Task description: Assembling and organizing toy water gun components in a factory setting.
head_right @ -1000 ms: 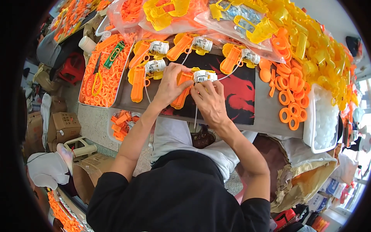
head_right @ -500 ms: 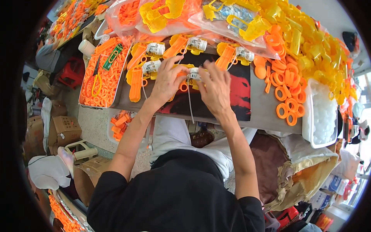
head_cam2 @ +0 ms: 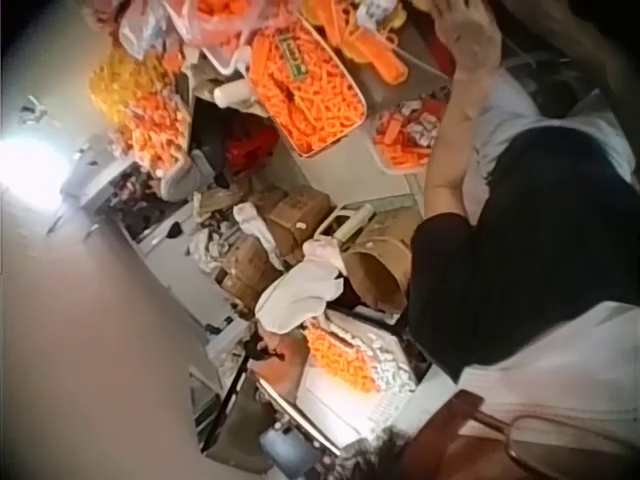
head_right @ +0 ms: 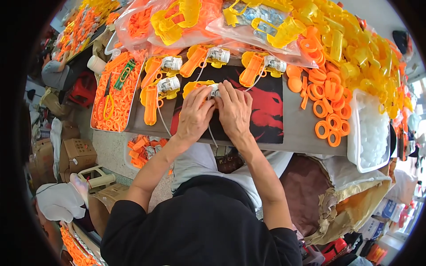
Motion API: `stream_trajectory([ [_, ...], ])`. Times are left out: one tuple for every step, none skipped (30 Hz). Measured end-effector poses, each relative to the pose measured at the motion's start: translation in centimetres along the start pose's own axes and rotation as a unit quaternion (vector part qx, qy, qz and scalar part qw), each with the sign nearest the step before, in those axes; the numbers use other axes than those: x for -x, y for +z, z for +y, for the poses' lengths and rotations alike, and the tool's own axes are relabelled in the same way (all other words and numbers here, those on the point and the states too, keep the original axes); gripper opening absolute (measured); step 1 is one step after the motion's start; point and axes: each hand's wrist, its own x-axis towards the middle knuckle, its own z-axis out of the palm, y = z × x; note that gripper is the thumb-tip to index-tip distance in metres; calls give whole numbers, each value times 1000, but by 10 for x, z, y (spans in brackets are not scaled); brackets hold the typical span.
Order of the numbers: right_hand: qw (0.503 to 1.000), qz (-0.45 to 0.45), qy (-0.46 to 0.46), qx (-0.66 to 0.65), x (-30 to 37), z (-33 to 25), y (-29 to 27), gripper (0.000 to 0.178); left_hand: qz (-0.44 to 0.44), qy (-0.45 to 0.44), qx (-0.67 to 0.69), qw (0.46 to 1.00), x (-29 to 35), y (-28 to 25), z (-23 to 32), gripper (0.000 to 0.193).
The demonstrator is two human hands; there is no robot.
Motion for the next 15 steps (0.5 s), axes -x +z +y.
stream_trajectory([
  [1000,14,11,-10,1,1,5,39,-5,2,18,1000,0,-3,-3,19],
  [999,29,12,-18,3,3,8,40,-22,2,39,999,-1,-7,-7,22],
  [999,28,12,-20,3,2,8,40,-24,2,37,999,-6,-10,-9,22],
  [999,26,8,-20,3,2,6,41,-16,13,28,999,-13,-14,-12,23],
  [1000,24,4,-20,3,2,5,41,-9,25,20,999,-19,-16,-16,24],
  [1000,25,4,-19,3,2,6,41,-10,47,2,999,-25,-16,-19,26],
  [999,22,2,-29,3,2,7,41,-9,49,2,999,-24,-13,-22,26],
  [999,19,1,-37,2,2,7,40,-7,50,13,999,-20,-6,-28,25],
  [999,21,4,-33,3,2,6,40,-6,52,26,998,-20,-3,-27,25],
  [999,19,4,-39,2,3,3,41,-5,46,28,999,-22,-1,-25,24],
  [999,18,5,-43,2,4,0,42,-4,52,33,998,-21,-1,-23,24],
  [998,12,14,-54,3,6,-1,43,0,40,49,998,-21,1,-22,23],
  [999,9,15,-45,2,3,-2,45,4,31,68,997,-21,2,-19,22],
  [999,29,12,-15,4,0,-7,45,10,13,85,996,-18,0,-14,22],
  [999,50,9,7,4,-13,-9,46,-23,-31,115,993,-6,-5,-13,27],
])
